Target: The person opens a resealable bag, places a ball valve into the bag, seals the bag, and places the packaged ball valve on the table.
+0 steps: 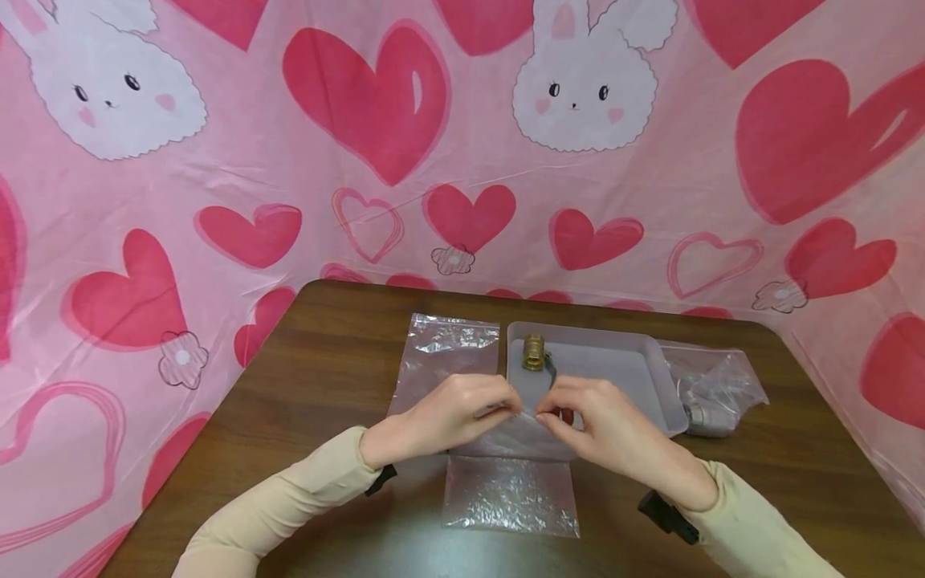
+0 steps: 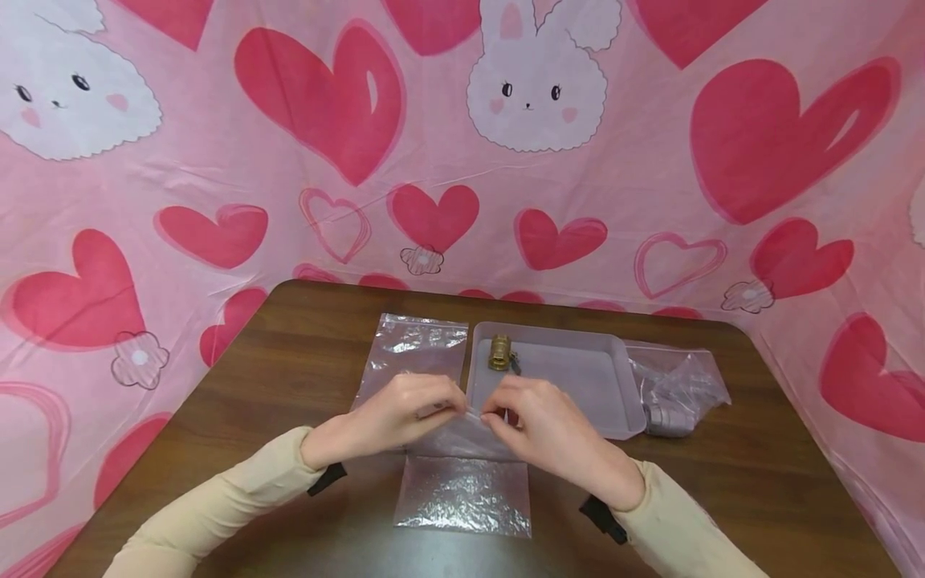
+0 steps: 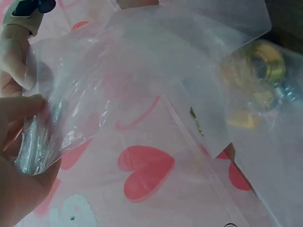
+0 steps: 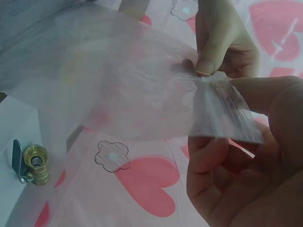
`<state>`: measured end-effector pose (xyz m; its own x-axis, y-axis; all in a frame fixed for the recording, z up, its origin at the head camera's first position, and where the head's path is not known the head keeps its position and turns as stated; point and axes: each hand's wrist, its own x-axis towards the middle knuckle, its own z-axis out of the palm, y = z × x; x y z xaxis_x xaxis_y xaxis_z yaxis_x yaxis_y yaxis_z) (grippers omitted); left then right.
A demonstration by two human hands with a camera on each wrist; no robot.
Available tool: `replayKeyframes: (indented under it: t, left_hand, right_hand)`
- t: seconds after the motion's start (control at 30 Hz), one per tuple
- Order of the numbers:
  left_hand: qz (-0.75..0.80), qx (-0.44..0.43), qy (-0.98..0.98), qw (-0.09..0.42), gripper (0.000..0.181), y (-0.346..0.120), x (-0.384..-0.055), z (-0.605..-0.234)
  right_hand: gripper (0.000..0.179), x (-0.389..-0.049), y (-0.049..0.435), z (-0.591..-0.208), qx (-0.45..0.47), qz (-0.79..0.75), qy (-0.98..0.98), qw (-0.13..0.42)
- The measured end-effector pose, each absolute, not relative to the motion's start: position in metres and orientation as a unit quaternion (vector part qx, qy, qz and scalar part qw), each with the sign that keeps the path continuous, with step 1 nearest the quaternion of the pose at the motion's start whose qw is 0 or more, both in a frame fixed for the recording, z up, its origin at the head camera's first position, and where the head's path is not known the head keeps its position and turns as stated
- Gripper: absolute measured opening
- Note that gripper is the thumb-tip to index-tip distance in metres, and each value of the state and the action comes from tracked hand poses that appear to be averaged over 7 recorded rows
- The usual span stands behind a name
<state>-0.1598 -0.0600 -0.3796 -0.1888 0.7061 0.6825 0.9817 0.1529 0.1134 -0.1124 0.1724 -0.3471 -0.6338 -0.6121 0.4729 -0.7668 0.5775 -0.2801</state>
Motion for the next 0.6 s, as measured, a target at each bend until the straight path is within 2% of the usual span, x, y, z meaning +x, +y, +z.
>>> replayKeyframes:
  t: [0.37,0.6]
  left_hand:
    - [-0.318,-0.583,-0.716,0.214,0.006,-0.0579,-0.1623,-0.3817]
    - [-0.330,-0.594,-0.701,0.216,0.008,-0.0592,-0.1638,-0.3847]
  right_hand:
    - [0.015,-0.1133,0.1705,-0.3511,0.395,0.251,-0.864,0.186]
    - [0.017,-0.1158,0.1700,-0.3549,0.402,0.267,-0.857,0.183]
